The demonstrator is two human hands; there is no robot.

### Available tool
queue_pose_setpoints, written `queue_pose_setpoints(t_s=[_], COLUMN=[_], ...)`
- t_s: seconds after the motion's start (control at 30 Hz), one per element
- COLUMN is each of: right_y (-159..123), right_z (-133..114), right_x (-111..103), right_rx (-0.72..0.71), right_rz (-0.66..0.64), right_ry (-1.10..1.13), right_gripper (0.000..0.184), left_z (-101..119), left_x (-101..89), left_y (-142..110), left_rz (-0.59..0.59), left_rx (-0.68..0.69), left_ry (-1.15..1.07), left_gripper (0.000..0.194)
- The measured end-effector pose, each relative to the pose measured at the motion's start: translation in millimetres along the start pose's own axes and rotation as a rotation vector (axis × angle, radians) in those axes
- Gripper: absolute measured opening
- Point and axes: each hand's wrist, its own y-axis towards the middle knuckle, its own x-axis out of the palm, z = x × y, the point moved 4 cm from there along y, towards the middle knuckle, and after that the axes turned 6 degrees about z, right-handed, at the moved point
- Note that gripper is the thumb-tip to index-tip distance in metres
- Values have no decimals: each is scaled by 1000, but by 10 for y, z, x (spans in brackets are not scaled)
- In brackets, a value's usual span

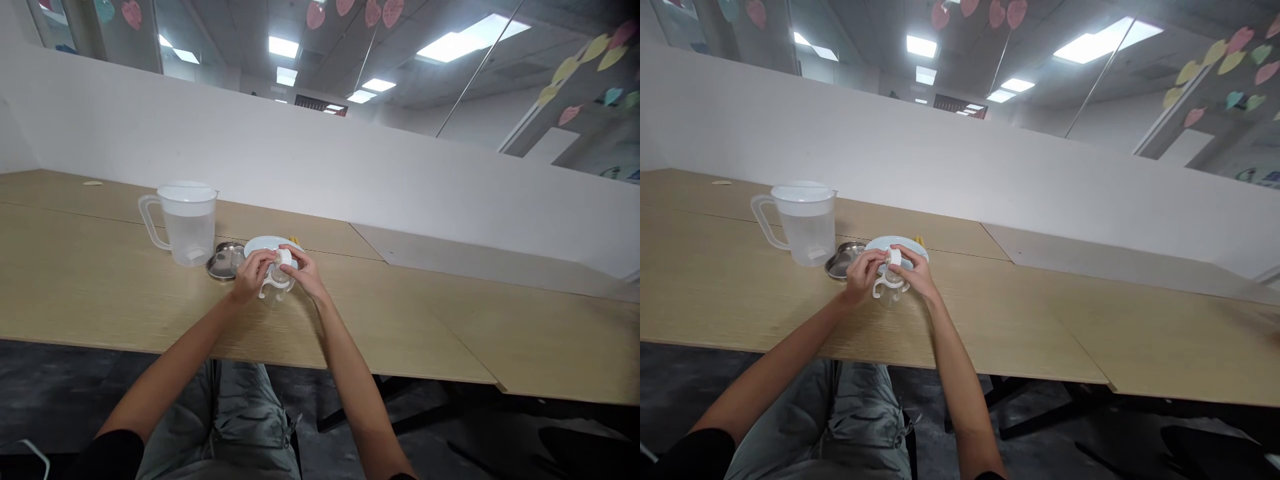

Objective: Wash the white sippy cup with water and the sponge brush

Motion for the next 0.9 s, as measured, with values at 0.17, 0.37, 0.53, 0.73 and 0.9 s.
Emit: queue_pose_setpoints(t_s=[0.17, 0.37, 0.53, 0.73, 0.9], right_y=[-11, 14, 13, 10, 30], right_z=[-60, 5, -8, -25, 28], right_x=[-3, -65, -66, -47, -84], right_rx=[51, 100, 117, 65, 43], right_rz=[-38, -31, -26, 99, 203], right_ry=[51, 62, 98, 133, 122], right_gripper=[52, 56, 57, 53, 53], left_z=[-48, -82, -80, 27, -20], left_x=[30, 78, 75, -26, -19], left_y=[-25, 23, 77, 113, 20], left_rz=[-20, -56, -58, -16, -80], left_rx=[-221, -471, -495, -117, 72], left_ry=[-115, -282, -300, -20, 64], left_gripper=[18, 24, 26, 19, 22])
